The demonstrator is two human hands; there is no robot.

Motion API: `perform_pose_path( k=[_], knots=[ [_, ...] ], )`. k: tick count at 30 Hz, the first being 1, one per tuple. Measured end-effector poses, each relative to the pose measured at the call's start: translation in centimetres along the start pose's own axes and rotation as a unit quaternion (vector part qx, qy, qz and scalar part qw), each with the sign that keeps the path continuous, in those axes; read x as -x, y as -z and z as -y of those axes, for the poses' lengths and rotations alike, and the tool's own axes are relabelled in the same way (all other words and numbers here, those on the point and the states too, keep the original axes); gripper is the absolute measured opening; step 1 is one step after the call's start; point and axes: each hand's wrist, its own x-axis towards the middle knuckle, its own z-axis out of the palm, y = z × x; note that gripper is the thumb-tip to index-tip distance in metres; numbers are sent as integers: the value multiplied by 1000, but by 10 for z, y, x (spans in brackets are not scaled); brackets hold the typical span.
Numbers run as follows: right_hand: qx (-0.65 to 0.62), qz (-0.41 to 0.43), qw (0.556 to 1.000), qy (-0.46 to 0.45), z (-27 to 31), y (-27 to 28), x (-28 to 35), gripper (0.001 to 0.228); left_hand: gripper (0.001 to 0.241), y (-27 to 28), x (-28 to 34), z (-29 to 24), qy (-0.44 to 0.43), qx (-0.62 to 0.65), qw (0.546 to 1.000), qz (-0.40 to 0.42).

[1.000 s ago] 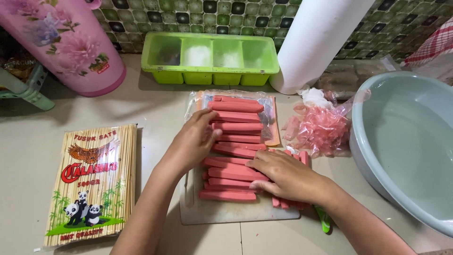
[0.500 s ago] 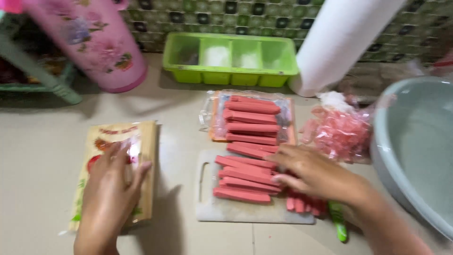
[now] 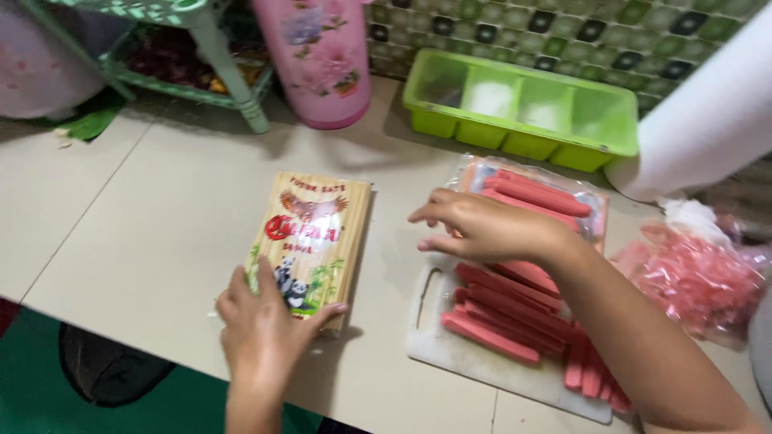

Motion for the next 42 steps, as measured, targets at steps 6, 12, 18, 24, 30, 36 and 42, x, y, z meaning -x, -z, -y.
perform_pose_path(
  k=[6,12,18,24,30,36,42],
  knots=[
    [-19,5,997,-71,8,-9,-78,70,127,-14,-6,2,-31,-21,999,9],
    [-54,-31,996,-59,-10,-34,-122,70,117,-19,-8,9,-81,12,995,-49],
    [-99,-55,988,-100,8,-27,-131,66,121,-6,-6,13,-88,53,994,-21],
    [-33,-51,997,-37,-17,-41,-174,60,84,26,32,15,0,446,894,-46],
    [-46,-30,998,-37,-5,-35,-168,49,83,0,60,13,248,755,598,-104],
    [-52,-85,995,-19,-19,-41,-175,34,92,23,65,-19,273,766,581,34],
    [-107,-93,983,-113,15,-27,-139,26,96,24,57,-5,221,724,652,39]
  ],
)
